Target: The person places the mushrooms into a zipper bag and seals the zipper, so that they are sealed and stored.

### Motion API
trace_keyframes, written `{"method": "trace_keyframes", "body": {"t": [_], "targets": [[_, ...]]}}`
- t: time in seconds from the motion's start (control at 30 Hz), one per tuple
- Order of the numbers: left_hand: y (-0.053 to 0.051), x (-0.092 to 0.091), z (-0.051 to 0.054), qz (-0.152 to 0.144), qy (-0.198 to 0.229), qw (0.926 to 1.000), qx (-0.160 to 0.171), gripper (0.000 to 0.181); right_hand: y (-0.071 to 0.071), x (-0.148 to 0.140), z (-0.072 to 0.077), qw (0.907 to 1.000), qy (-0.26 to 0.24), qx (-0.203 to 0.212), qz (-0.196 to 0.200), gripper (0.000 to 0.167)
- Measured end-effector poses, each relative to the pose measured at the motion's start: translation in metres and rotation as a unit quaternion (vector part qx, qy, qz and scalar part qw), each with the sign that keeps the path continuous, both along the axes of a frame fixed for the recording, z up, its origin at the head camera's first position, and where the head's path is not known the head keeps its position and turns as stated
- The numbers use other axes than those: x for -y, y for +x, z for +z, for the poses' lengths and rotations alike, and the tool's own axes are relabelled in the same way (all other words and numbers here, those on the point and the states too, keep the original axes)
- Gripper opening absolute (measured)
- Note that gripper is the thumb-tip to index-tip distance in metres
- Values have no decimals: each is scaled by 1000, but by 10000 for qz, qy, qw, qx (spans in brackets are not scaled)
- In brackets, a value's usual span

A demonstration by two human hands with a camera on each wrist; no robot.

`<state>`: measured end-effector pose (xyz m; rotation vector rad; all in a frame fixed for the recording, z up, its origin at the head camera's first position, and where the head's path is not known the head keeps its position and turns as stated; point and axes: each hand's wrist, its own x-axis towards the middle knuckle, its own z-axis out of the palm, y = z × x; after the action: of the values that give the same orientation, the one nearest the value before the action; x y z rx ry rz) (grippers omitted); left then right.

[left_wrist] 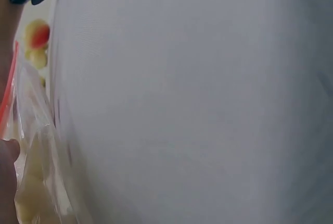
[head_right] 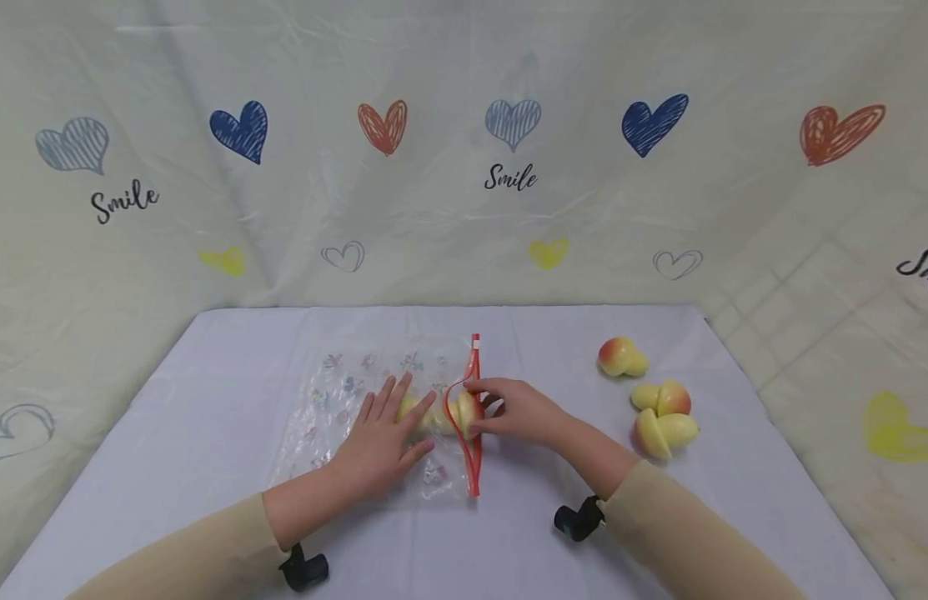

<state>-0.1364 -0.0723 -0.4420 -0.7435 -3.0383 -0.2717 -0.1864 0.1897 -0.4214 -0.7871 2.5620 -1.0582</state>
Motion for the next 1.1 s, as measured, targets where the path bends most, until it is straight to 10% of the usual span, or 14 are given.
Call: {"method": "trace_keyframes", "body": {"t": [0.5,1.1], "targets": [[0,-2,-3,37,3,9999,-101,69,3,22,-15,9939,63,254,-1072,47],[-1,-2,0,-45,86,9998,-172,68,-4,25,-24,9904,-679,909,-787,44]]}}
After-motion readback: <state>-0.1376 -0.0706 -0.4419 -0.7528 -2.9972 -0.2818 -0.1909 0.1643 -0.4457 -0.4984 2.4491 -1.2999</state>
